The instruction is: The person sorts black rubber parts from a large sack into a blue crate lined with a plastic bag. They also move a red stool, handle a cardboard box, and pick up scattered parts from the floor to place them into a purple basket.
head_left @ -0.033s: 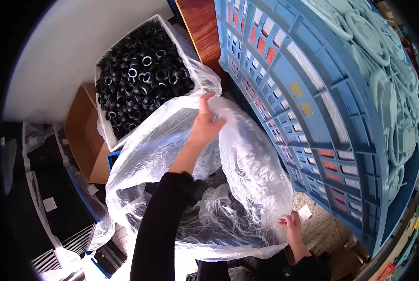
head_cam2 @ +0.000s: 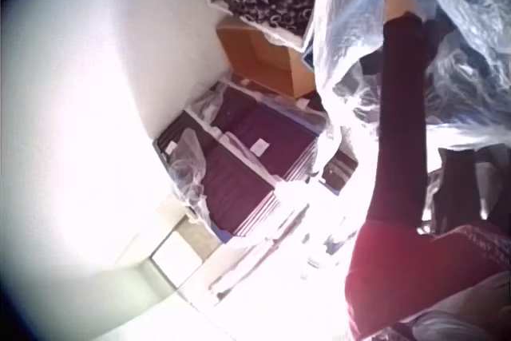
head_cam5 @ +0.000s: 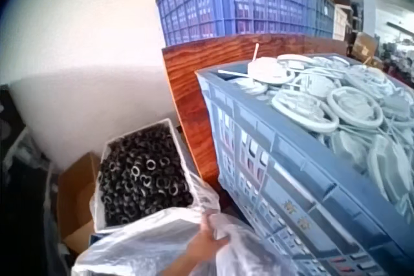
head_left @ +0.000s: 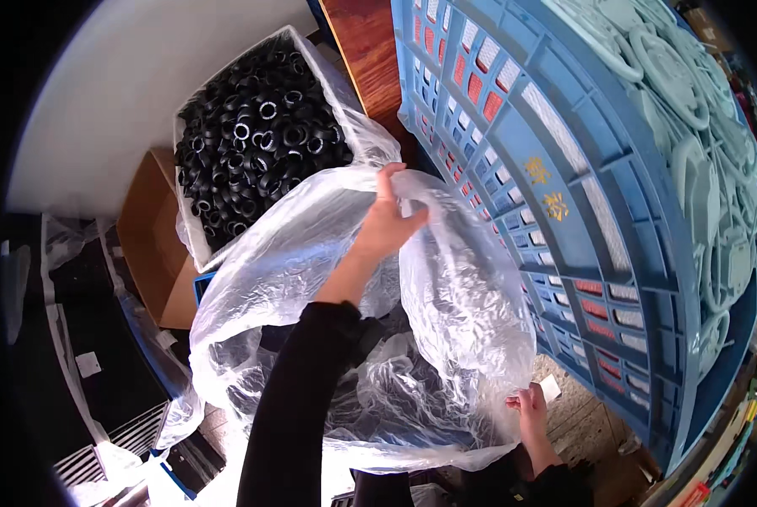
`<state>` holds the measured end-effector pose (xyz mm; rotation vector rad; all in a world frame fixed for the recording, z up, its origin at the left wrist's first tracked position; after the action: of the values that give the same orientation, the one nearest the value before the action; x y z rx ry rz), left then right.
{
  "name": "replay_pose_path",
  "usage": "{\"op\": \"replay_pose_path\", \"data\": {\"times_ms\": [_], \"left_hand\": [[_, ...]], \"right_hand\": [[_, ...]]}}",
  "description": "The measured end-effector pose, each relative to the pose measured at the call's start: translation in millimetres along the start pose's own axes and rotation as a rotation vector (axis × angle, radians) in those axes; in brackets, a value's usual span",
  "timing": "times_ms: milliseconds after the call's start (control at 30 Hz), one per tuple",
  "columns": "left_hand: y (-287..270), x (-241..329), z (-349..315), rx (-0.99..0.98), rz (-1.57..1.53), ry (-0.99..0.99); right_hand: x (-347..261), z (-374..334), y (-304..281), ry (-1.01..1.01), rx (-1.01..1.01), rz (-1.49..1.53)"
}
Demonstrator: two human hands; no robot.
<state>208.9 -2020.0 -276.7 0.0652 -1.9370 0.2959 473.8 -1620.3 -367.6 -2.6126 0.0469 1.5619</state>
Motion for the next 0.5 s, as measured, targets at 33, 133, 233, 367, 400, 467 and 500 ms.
{"op": "replay_pose_path", "data": {"times_ms": [33,133,233,367,400,467,500], "left_hand": [[11.3,-4.9,14.9,0.087,0.17,0.025],[52.1,-44.5,49.5,0.134,0.689,-0.146],[69.4,-84.7,66.3,0.004,1.015,-0.352],[52.5,-156.2,95.4,-0.29,1.046,-0.602],[38.7,-178.3,100.5,-0.357,1.022,-0.658],[23.3,-157.8,103.4,-0.448,0.933,-0.54],[-4.5,-163.6,99.5,-0.476,0.759,-0.517]], "right_hand": [[-1.9,8.8,-6.5,-0.018,-0.001,-0.043],[18.2,30.7,-31.1,0.058,0.047,-0.138],[27.3,36.6,-34.8,0.07,0.131,-0.128],[41.0,52.6,-23.9,-0.188,-0.149,-0.566],[51.4,55.0,-17.9,-0.278,-0.261,-0.758],[115.0,57.3,-39.2,-0.09,-0.31,-0.736],[127.6,46.6,-24.7,0.25,-0.268,-0.5]]}}
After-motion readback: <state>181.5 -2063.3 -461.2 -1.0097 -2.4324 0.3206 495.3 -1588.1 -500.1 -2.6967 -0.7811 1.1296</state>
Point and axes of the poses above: each hand's wrist, its own z-axis towards the middle knuckle, its own y-axis out of the palm, x = y × z, the point moved 8 cm from there along z, towards the middle knuckle, and after that the axes turned 14 degrees about -y, right-handed, at the moved point
